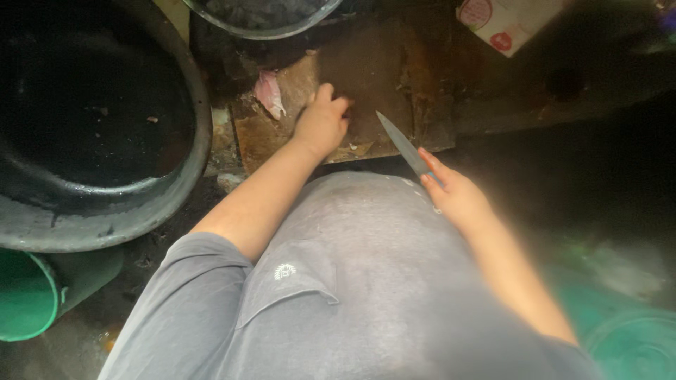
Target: The person cuts raw meat into smaller pieces using a knife on a wooden board.
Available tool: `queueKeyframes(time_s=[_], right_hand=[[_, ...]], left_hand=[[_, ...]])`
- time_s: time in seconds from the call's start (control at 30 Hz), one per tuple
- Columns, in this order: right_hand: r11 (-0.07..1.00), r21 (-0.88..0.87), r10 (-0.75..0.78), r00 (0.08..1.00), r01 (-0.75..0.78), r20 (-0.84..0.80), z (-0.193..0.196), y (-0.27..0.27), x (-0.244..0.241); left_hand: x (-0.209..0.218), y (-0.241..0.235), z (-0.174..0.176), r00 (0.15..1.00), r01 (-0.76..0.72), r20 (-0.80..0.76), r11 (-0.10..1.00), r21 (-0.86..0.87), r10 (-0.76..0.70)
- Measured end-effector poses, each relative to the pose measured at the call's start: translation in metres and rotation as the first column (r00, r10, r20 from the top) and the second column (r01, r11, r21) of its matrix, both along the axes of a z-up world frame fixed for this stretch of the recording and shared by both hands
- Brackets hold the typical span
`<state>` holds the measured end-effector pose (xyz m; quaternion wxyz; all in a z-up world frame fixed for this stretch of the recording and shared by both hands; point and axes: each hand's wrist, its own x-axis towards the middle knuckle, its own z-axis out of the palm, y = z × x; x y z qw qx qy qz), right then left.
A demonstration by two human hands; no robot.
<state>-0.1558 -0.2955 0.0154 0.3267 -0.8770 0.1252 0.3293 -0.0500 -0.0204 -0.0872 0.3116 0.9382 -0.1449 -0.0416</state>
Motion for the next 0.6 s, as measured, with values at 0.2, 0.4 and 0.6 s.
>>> queueKeyframes(time_s=[0.2, 0.4, 0.6], right_hand=[[0.999, -0.041, 0.032, 0.998, -0.035, -0.059, 0.001, -0.001, 0.001], [1.000, -0.024, 0.005, 0.999, -0.006, -0.044, 0.004, 0.000, -0.002], [0.998, -0.017, 0.057, 0.997, -0.057, 0.052, -0.007, -0.009, -0.007]], left_hand=[[0.001, -0.004, -0.024, 0.986, 0.165, -0.049, 0.983, 0.075, -0.161], [0.011, 0.005, -0.049, 0.994, 0.110, -0.011, 0.994, 0.024, -0.110], [0.022, 0.028, -0.047, 0.985, -0.167, -0.006, 0.934, -0.317, 0.174]])
